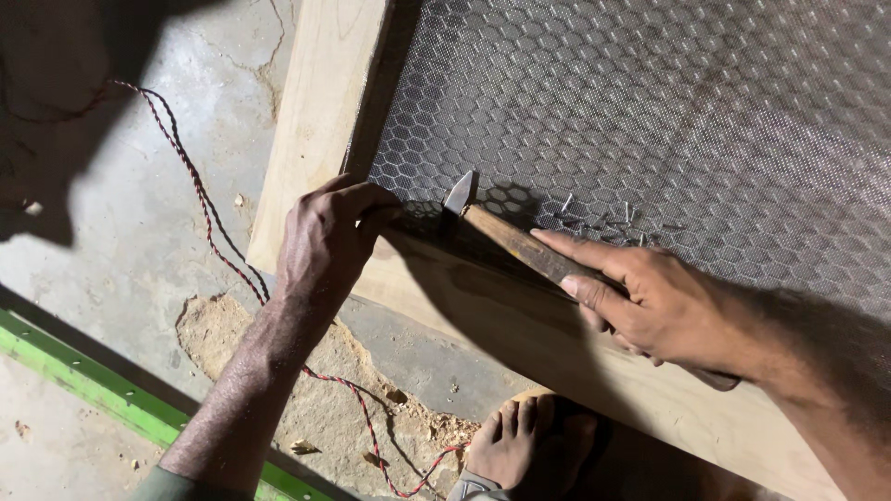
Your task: The person kneels on the floor and hammers nails along the edge of a wooden frame to fasten a sheet of hexagonal wire mesh to it. They hold each nail in place with one hand while driving it in with a hammer, working progressively along the frame edge.
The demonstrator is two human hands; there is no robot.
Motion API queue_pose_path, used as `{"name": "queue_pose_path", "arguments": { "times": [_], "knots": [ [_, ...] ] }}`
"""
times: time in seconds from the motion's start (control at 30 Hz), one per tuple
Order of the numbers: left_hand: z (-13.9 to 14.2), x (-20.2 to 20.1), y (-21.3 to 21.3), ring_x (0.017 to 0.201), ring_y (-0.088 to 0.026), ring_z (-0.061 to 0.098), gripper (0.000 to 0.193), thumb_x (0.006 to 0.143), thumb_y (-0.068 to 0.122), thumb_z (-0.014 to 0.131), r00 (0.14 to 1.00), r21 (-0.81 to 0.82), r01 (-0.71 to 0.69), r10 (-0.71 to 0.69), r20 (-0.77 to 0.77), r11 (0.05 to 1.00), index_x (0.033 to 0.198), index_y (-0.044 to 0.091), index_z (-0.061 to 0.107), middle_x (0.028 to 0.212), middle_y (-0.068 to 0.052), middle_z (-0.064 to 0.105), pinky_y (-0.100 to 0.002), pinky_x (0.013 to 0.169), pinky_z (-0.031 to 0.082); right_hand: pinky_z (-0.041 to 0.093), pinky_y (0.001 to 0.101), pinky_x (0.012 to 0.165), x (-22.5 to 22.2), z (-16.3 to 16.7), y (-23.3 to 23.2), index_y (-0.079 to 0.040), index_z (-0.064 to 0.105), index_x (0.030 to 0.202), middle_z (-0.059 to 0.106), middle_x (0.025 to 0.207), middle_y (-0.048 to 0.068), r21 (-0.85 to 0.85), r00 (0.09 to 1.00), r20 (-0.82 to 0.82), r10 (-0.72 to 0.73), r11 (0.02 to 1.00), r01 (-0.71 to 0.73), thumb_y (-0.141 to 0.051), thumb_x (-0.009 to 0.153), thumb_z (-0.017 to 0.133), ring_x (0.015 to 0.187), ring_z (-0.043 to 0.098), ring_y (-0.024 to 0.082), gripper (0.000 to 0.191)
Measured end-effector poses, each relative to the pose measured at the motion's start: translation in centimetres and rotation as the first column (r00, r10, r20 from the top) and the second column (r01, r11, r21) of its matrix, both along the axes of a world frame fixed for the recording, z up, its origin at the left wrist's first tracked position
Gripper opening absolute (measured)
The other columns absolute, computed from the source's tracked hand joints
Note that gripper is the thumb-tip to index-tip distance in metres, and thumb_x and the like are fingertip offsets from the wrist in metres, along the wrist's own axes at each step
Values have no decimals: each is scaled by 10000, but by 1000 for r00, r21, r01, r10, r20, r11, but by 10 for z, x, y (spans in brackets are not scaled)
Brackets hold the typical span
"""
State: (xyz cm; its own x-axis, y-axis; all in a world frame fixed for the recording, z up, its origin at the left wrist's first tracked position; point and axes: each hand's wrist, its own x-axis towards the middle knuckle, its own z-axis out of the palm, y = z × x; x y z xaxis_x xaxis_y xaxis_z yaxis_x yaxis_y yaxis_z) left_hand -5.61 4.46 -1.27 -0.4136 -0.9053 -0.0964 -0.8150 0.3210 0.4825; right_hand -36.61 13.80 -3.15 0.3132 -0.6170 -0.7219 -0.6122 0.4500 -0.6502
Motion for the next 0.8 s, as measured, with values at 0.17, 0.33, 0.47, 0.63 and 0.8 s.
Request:
{"name": "queue_pose_path", "arguments": {
  "times": [0.17,0.33,0.47,0.63,0.8],
  "knots": [
    [-13,6,-1,745,-164,730,83,957,86,703,999,-16,36,-36,-9,999,966,93,785,926,-59,762,-298,601,601,624,324,436,5,2,0,-361,425,1584,638,561,-1,-71,1000,-20,-16,997,14,-401,958,568,375,560,120,644],
    [-31,16,-8,697,-166,724,83,984,90,715,997,37,58,-59,45,998,925,62,767,899,-86,747,-269,519,582,614,318,495,18,9,-1,-343,396,1600,636,586,-17,-101,999,-5,-32,994,31,-374,984,548,450,598,124,636],
    [-39,17,-8,702,-167,715,44,944,71,741,991,-33,130,-131,-30,991,910,56,766,870,-87,743,-259,539,582,587,329,550,27,11,-3,-309,433,1590,640,576,-6,-219,998,31,-58,974,64,-336,994,556,488,623,113,609],
    [-35,10,-9,719,-156,733,30,908,84,754,994,-72,111,-112,-10,991,913,80,784,879,-90,760,-258,542,614,590,334,554,27,7,-7,-296,430,1594,635,578,0,-243,994,70,-80,965,95,-302,983,537,492,623,118,621],
    [-27,11,-26,631,-164,741,52,935,123,751,991,37,68,-72,113,997,956,77,764,850,-94,783,-279,453,588,576,329,510,34,4,-18,-285,440,1577,632,595,-1,-215,991,111,-76,972,98,-279,987,526,479,600,114,596]
  ]
}}
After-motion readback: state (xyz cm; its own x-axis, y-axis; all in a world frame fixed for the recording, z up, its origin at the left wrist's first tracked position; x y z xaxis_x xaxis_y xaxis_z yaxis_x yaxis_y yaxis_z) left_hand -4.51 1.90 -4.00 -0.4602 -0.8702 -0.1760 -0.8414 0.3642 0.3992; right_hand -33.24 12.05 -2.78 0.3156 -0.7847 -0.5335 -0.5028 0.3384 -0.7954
